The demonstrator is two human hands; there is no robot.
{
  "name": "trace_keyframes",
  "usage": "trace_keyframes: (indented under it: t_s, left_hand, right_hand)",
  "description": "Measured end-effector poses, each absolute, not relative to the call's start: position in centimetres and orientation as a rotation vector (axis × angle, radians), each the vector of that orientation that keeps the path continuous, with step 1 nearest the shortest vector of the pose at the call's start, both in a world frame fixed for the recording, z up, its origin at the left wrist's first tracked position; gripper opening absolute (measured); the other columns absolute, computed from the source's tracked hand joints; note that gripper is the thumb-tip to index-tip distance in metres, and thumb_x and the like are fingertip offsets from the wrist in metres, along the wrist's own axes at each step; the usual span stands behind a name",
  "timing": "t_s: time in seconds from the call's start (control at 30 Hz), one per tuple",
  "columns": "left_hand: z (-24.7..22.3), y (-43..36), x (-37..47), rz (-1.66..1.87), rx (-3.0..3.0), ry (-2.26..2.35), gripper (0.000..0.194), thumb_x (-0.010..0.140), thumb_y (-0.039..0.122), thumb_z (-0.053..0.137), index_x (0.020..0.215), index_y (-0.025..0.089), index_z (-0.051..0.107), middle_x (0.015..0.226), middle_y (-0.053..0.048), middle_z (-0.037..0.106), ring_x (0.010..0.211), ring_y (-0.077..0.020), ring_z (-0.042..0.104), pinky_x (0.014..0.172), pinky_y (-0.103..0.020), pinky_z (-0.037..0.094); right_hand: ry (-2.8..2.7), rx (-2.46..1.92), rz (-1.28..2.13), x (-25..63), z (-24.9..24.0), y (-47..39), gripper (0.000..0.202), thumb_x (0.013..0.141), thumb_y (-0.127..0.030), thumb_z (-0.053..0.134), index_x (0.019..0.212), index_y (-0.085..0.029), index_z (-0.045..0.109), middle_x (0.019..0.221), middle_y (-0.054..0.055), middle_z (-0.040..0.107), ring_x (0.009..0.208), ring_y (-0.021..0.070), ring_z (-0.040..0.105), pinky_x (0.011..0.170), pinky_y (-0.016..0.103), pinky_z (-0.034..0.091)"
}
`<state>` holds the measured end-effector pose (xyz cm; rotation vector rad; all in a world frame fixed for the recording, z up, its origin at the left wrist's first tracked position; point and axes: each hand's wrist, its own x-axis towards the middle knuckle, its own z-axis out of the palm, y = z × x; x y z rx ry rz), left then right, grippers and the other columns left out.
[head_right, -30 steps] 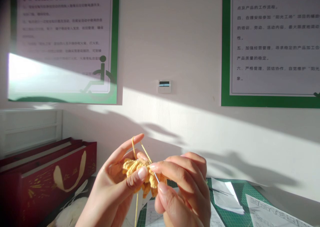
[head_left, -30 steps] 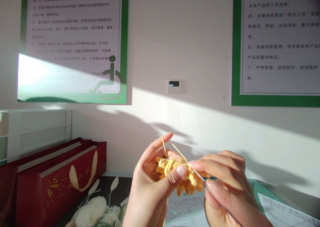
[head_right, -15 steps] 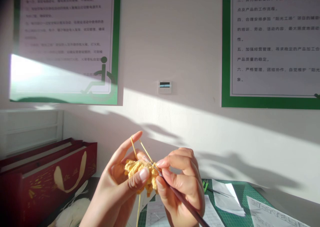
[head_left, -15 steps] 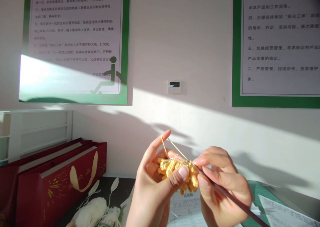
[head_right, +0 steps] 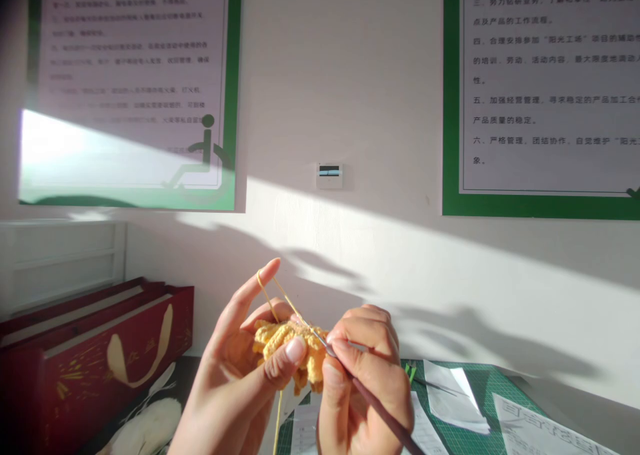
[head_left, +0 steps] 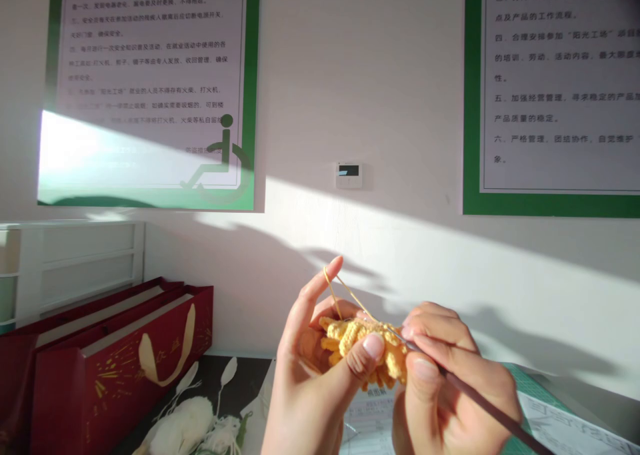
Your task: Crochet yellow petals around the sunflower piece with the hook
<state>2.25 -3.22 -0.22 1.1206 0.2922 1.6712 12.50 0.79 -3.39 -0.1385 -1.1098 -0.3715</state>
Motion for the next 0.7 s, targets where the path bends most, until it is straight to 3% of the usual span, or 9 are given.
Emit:
trace_keyframes:
  t_s: [0.13,0.4,0.7]
  left_hand:
    - [-0.2,-3.0,2.0,1.636,1.113,0.315,0.069,0.075,0.018,0.086,0.139,0.029,0.062,0.084,-0.001,0.066,0.071,-0.0128,0.061,0.065,-0.022,0.053]
    - [0.1,-3.1,1.8,1.659,1.118,0.344,0.055,0.071,0.016,0.088,0.123,0.025,0.073,0.083,-0.002,0.067,0.07,-0.0136,0.064,0.063,-0.022,0.052]
    - [0.2,-3.0,1.6,1.663,1.135,0.361,0.058,0.068,0.019,0.091,0.124,0.022,0.073,0.083,-0.003,0.067,0.068,-0.013,0.062,0.064,-0.023,0.053]
  right_hand:
    - [-0.962,-0.069,-0.153,11.8,-3.2,0.7,0.013,0.094,-0.011,0.055,0.102,-0.019,0.063,0.083,0.003,0.066,0.079,0.0213,0.063,0.08,0.045,0.048]
    - [-1.022,-0.114,0.12,12.8,-3.0,-0.2,0.008,0.1,-0.019,0.052,0.097,-0.021,0.06,0.077,-0.001,0.061,0.076,0.0155,0.06,0.076,0.035,0.045]
    - [-1.081,-0.282,0.401,13.7,-3.1,-0.2,0.019,0.102,-0.031,0.052,0.085,-0.024,0.056,0.076,-0.001,0.058,0.081,0.0156,0.057,0.071,0.029,0.043]
